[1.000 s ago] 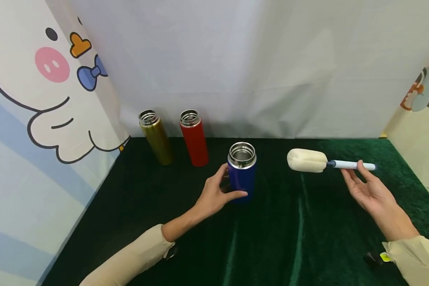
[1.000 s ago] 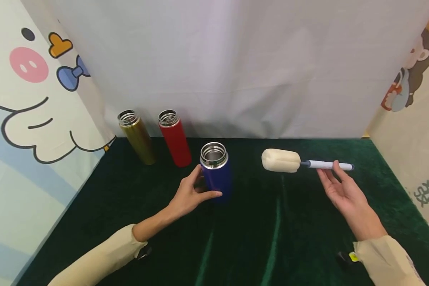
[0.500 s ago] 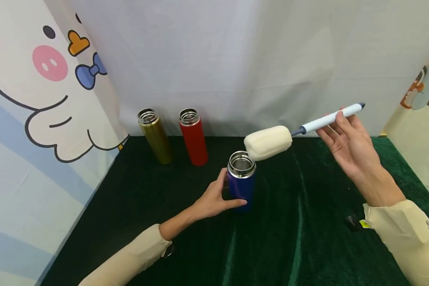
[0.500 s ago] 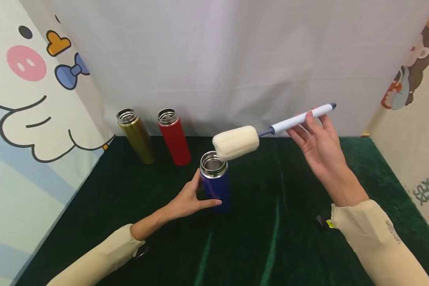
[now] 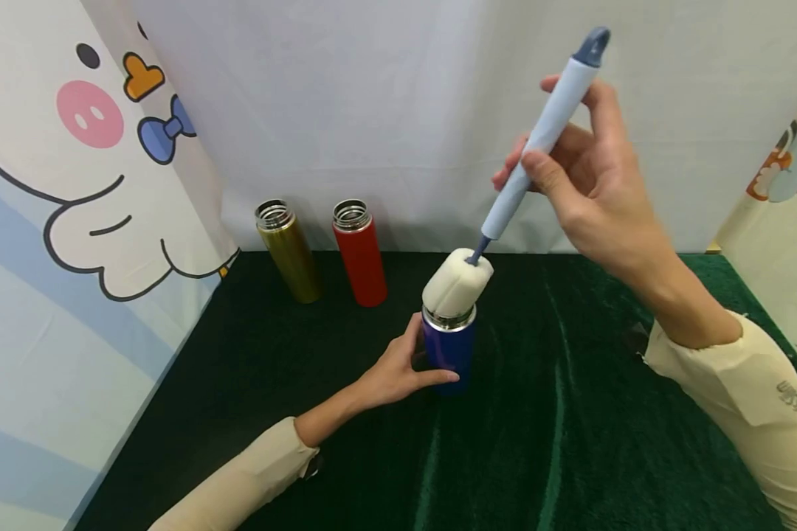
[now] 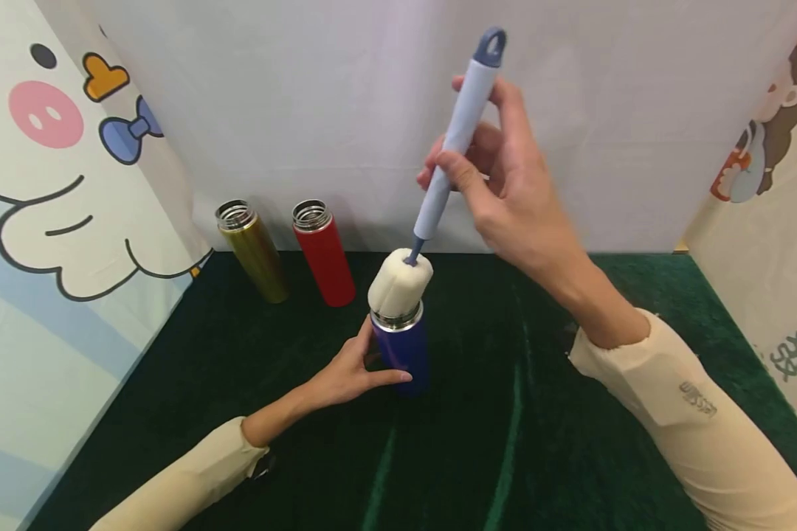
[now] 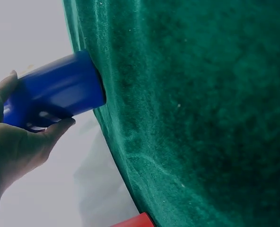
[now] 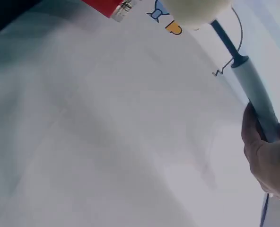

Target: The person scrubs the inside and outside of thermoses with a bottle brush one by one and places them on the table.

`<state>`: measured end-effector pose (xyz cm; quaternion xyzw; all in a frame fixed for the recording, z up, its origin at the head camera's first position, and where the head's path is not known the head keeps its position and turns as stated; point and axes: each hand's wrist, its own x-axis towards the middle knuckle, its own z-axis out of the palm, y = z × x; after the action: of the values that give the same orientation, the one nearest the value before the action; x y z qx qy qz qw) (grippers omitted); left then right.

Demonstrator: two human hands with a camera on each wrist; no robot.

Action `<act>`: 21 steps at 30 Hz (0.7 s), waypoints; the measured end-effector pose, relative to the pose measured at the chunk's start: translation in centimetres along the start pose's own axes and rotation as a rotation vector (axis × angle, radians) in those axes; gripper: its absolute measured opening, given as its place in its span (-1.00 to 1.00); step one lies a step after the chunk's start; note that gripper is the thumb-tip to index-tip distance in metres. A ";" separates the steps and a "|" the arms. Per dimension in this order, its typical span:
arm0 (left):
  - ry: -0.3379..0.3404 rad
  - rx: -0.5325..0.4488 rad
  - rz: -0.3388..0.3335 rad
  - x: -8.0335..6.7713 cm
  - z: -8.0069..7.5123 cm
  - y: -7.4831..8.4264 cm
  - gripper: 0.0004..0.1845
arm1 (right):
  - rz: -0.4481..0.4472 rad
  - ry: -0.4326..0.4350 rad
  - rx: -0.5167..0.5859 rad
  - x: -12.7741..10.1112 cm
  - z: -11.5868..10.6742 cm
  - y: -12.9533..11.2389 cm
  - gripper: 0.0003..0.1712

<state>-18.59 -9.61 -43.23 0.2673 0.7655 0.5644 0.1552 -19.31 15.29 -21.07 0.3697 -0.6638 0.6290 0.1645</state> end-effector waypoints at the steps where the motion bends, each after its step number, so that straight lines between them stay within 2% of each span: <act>1: -0.002 0.000 -0.001 0.0 0.0 0.0 0.00 | 0.005 -0.028 -0.081 0.1 0.5 -0.2 -0.44; 5: -0.008 -0.003 0.002 0.0 0.1 0.0 -0.01 | 0.045 -0.102 -0.271 0.2 2.3 -0.5 -0.41; 7: -0.009 -0.001 0.001 0.0 0.1 0.0 -0.01 | 0.042 -0.125 -0.314 0.0 3.0 -0.3 -0.40; 15: -0.013 0.025 0.025 0.1 0.0 -0.2 -0.02 | 0.122 -0.195 -0.324 -1.6 4.6 3.2 -0.37; 19: -0.020 0.049 0.038 0.0 -0.1 -0.3 -0.01 | 0.151 -0.289 -0.340 -3.5 4.9 5.7 -0.42; 21: -0.049 0.071 0.039 -0.1 -0.1 -0.5 0.02 | 0.148 -0.331 -0.335 -4.5 5.0 6.7 -0.44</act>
<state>-18.70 -9.82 -43.72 0.3014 0.7755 0.5333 0.1532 -19.73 11.39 -29.73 0.3857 -0.8020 0.4513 0.0658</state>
